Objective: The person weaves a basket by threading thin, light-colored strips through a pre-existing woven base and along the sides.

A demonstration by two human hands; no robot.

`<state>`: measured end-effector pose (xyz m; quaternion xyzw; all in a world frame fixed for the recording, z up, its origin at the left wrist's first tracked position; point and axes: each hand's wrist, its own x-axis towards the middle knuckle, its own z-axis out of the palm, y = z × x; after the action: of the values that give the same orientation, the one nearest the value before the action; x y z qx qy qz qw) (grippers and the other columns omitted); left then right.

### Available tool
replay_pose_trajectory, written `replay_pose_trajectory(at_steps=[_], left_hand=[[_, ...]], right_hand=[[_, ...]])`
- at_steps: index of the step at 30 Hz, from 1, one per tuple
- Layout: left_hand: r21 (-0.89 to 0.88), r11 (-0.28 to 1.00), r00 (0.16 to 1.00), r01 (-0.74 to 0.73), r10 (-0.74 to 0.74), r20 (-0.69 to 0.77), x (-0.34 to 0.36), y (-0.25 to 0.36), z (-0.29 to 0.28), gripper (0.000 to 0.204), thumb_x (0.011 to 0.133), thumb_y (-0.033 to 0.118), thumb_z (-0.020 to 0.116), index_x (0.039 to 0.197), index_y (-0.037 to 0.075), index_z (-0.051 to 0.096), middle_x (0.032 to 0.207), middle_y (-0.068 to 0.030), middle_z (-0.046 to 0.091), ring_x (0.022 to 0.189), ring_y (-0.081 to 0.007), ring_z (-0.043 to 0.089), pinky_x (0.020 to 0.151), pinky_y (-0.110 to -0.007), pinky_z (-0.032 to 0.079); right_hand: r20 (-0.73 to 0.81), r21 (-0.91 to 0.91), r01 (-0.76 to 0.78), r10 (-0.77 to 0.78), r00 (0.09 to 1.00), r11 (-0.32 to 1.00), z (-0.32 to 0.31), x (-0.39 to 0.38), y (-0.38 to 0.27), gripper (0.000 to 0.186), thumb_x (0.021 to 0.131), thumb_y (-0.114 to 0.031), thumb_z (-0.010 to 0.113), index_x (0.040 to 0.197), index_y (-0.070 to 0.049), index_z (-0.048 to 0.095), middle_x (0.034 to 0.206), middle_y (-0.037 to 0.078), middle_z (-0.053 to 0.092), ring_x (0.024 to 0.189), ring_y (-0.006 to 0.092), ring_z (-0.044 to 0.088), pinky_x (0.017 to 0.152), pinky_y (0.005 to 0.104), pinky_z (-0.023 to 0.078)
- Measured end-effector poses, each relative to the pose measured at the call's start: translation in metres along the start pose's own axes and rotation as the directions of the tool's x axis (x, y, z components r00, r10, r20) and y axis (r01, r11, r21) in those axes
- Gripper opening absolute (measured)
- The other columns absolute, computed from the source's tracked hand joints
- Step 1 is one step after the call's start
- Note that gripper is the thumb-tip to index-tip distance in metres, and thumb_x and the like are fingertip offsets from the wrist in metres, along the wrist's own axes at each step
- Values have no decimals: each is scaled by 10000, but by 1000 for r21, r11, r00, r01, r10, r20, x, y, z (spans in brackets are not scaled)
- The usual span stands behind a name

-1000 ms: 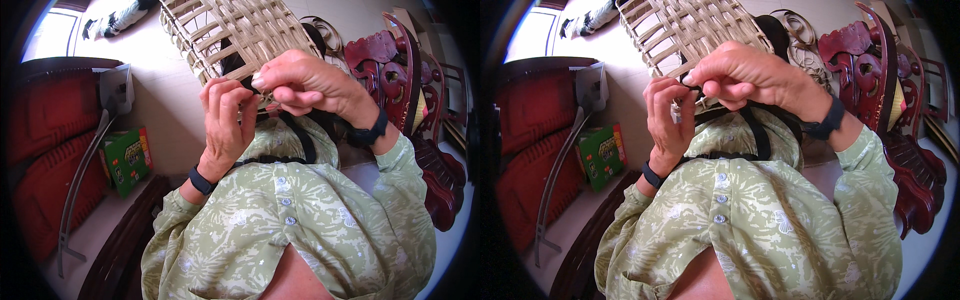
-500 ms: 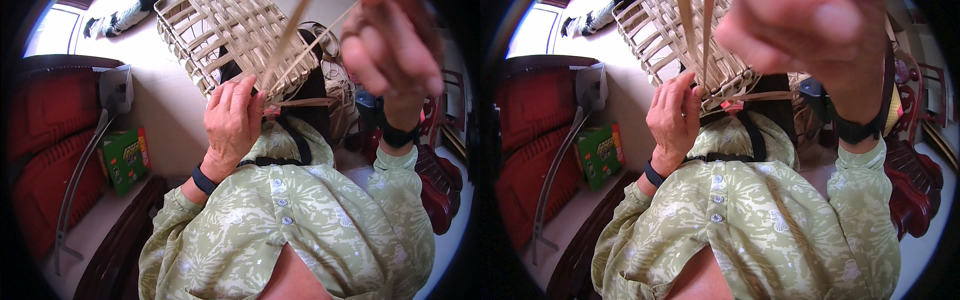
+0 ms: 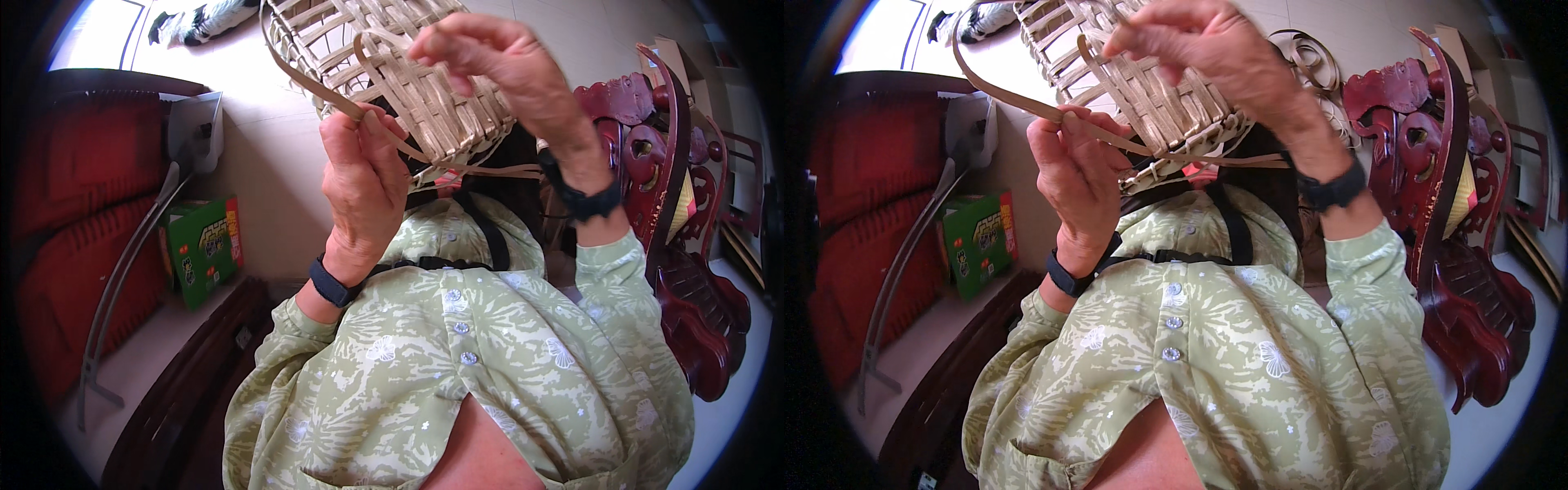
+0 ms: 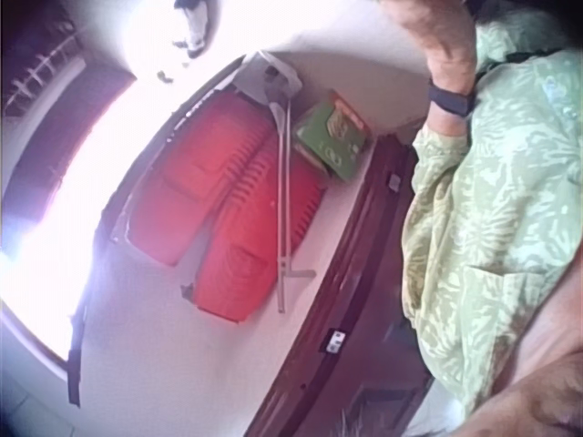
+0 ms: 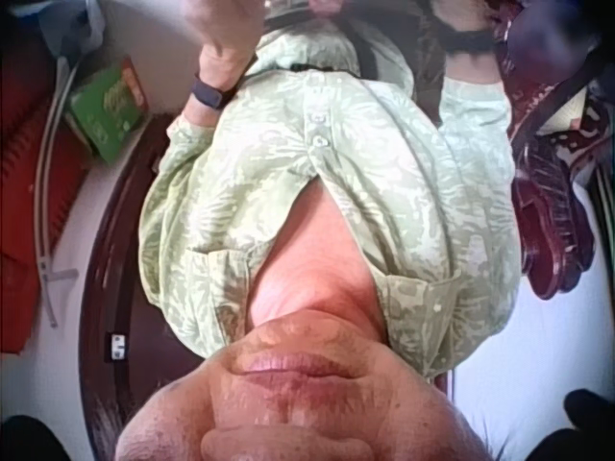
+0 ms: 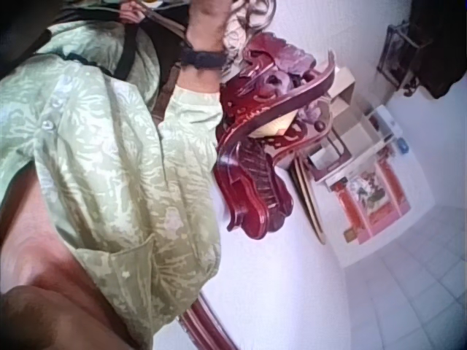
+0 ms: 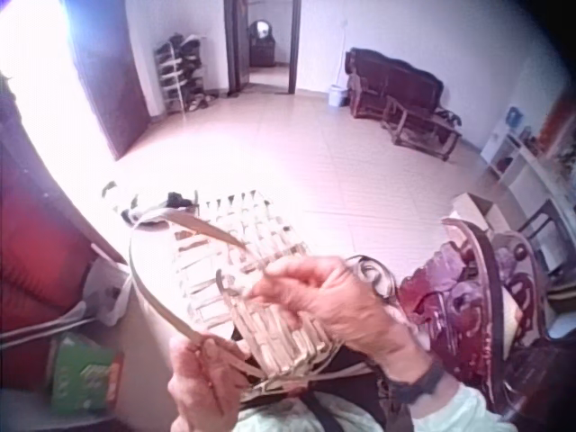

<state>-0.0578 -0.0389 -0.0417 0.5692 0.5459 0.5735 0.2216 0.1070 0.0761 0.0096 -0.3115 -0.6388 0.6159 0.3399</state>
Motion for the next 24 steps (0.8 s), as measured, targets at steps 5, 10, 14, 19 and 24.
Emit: replay_pose_trajectory(at_steps=[5,10,14,19,24], left_hand=[[35,998,997,51,-53,59,-2,9,-6,91,1005,-13,504,1090,-3,472,809,-83,621,618,-167,631,556,-313,515],[-1,999,993,-33,33,113,13,14,-20,36,996,-12,536,1029,-1,541,815,-85,664,642,-173,648,570,-303,520],[-274,956,993,-108,118,20,63,36,-33,246,1078,152,437,1085,-50,578,866,-177,703,713,-232,698,682,-335,570],[-298,931,950,-212,268,161,130,47,-44,290,1076,201,455,1124,-39,610,983,-206,711,820,-246,693,772,-346,564],[20,988,636,-153,83,767,134,45,-47,323,1039,231,569,1260,15,663,1168,-113,714,1088,-176,645,955,-328,504]], right_hand=[[-81,-82,152,-159,984,985,26,11,40,239,960,-282,689,1058,-75,755,872,-41,675,746,15,561,635,166,460],[-149,78,-73,84,985,994,26,2,38,242,950,-287,706,1014,-59,754,790,-35,685,659,12,573,541,165,448],[-210,232,-18,68,975,973,25,-3,42,300,958,-348,687,999,-55,740,798,-7,707,584,3,558,467,153,405],[-175,331,-53,116,978,942,17,-6,43,372,959,-408,669,1003,-40,698,757,14,666,563,30,561,431,156,355],[-258,465,35,98,961,885,18,-6,42,279,994,-326,645,998,-56,713,768,13,690,592,41,599,450,161,417]])
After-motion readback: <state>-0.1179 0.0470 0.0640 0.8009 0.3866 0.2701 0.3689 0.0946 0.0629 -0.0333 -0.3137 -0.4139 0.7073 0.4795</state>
